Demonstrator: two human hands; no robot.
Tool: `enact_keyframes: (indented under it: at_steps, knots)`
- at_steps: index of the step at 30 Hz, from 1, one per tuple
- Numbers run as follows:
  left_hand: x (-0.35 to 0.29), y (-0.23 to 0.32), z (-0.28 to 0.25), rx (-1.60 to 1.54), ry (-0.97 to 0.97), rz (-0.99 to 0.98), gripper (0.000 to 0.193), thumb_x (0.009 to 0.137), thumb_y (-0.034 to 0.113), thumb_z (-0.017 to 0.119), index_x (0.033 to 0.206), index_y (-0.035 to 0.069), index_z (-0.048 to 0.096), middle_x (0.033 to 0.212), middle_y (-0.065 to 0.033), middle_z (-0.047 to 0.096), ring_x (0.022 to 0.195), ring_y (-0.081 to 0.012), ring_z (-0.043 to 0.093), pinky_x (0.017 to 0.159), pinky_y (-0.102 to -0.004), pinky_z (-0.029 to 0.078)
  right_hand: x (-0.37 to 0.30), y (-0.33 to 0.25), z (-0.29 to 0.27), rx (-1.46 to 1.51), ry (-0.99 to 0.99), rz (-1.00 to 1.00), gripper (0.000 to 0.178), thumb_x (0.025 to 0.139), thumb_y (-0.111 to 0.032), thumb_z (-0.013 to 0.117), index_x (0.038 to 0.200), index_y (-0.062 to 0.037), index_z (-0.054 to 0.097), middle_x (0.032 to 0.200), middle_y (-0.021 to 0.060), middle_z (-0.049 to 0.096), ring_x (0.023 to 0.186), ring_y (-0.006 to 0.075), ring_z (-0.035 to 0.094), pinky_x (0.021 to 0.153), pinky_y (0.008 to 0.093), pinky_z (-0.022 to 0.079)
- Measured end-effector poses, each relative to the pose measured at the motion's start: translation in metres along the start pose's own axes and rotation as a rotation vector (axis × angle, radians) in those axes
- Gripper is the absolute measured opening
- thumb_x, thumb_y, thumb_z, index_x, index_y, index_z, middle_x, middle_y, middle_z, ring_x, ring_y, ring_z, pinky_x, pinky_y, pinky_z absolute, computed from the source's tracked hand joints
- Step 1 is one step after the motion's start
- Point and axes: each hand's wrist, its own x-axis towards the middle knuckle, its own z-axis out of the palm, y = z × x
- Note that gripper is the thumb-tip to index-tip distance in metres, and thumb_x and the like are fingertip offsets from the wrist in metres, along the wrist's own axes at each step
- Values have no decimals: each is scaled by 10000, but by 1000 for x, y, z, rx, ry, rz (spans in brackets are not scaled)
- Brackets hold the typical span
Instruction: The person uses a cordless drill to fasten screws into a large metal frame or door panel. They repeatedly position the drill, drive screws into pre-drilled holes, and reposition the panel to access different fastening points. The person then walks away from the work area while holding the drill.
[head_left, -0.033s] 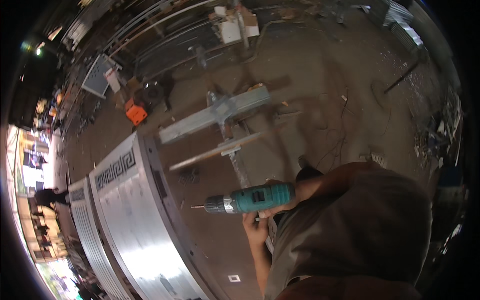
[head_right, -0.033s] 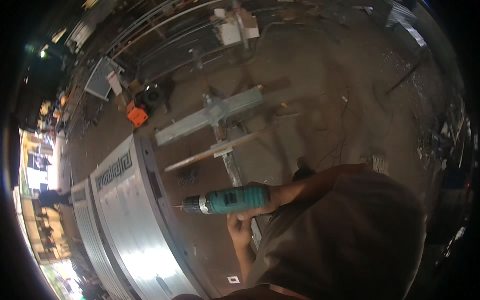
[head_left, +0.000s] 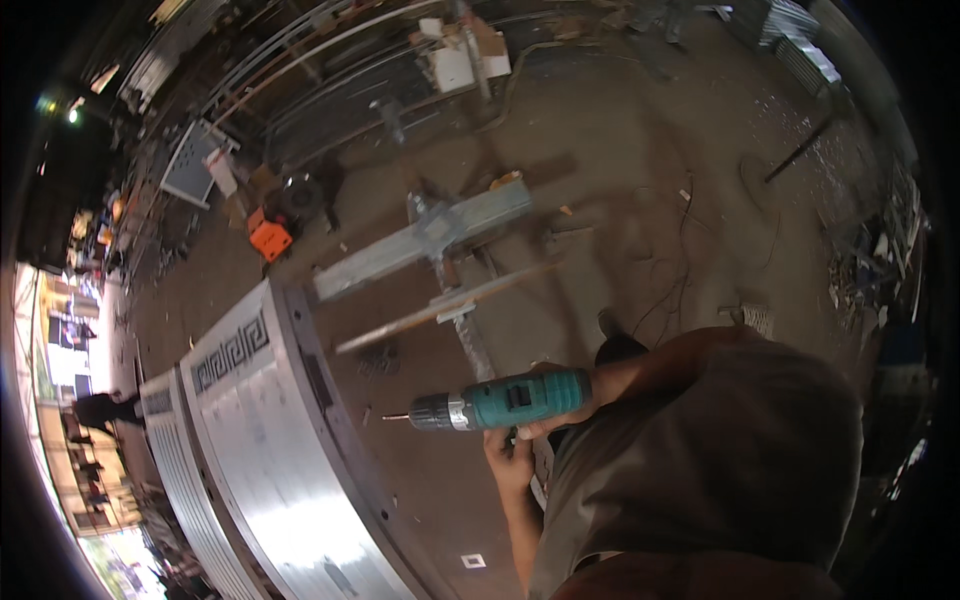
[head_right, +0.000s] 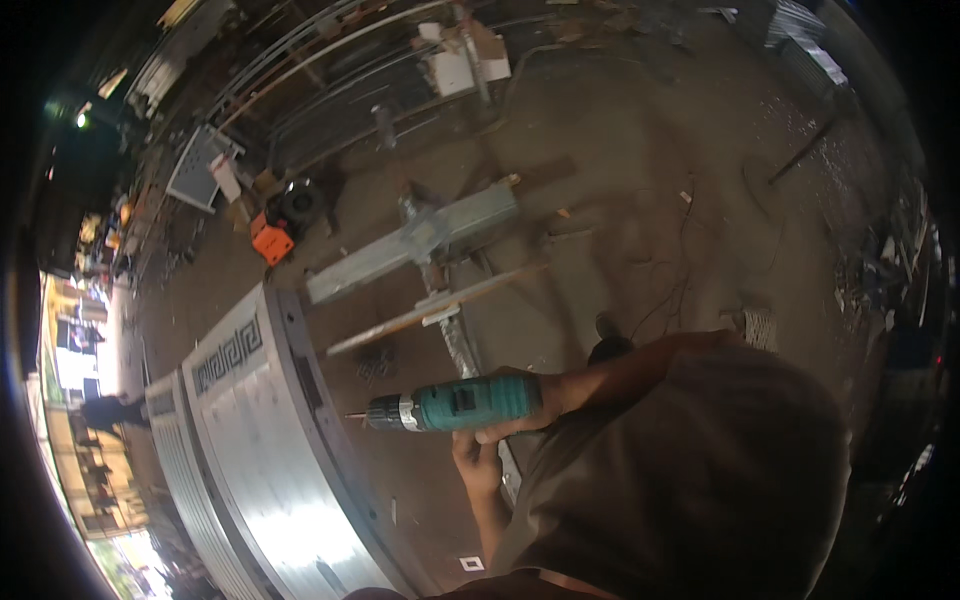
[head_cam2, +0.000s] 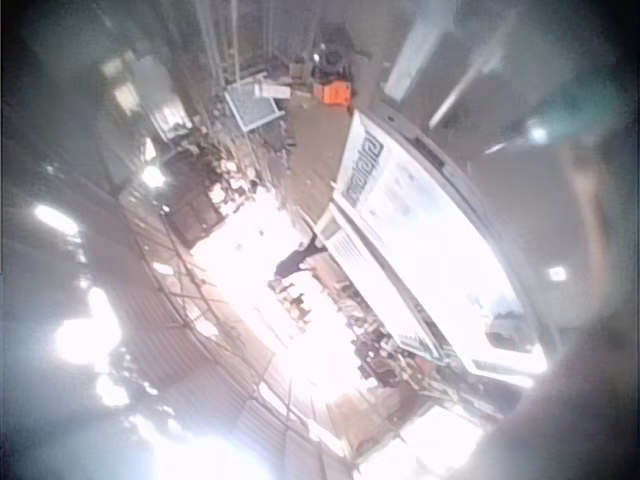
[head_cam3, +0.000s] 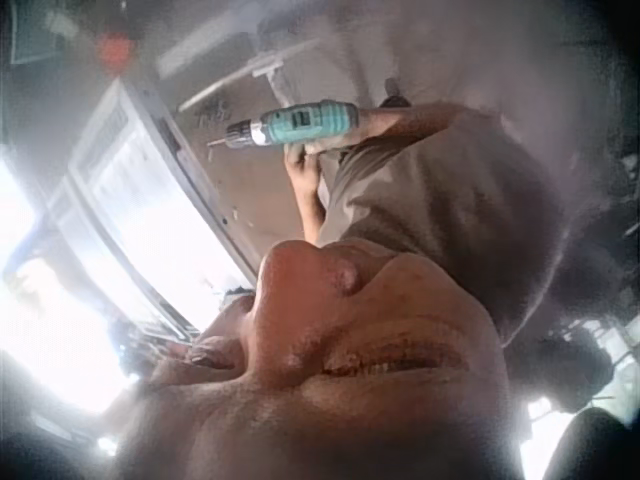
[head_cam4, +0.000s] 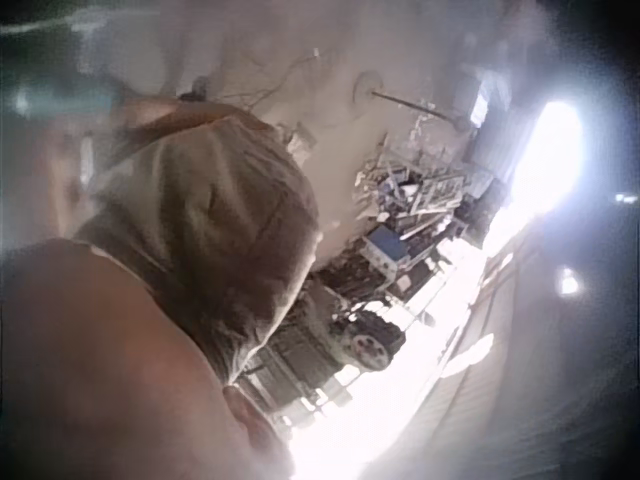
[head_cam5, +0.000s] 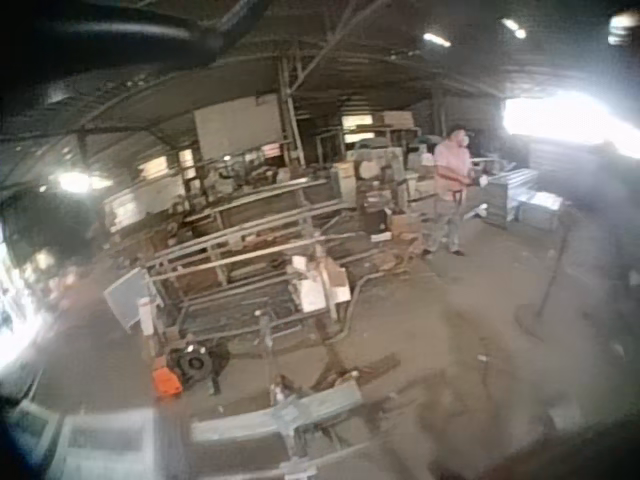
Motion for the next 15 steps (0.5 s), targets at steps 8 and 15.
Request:
enact_keyframes:
  at_steps: [8,15]
  knots:
    - [130,-17,198,-243,-166,-256,517,1009,280,609,1427,-4,503,1308,-156,630,1164,-255,627,1005,-388,514,-114,18,-198,5,122,-451,741,787,-308,883,1389,-16,564,1225,149,682,1108,283,673,953,390,505]
    - [244,-2,371,-211,-401,-337,513,1002,276,624,1409,-17,519,1247,-133,661,1066,-221,653,930,-366,539,-229,-14,-351,-103,240,-156,747,798,-304,870,1401,6,558,1314,146,647,1201,219,627,985,380,494]
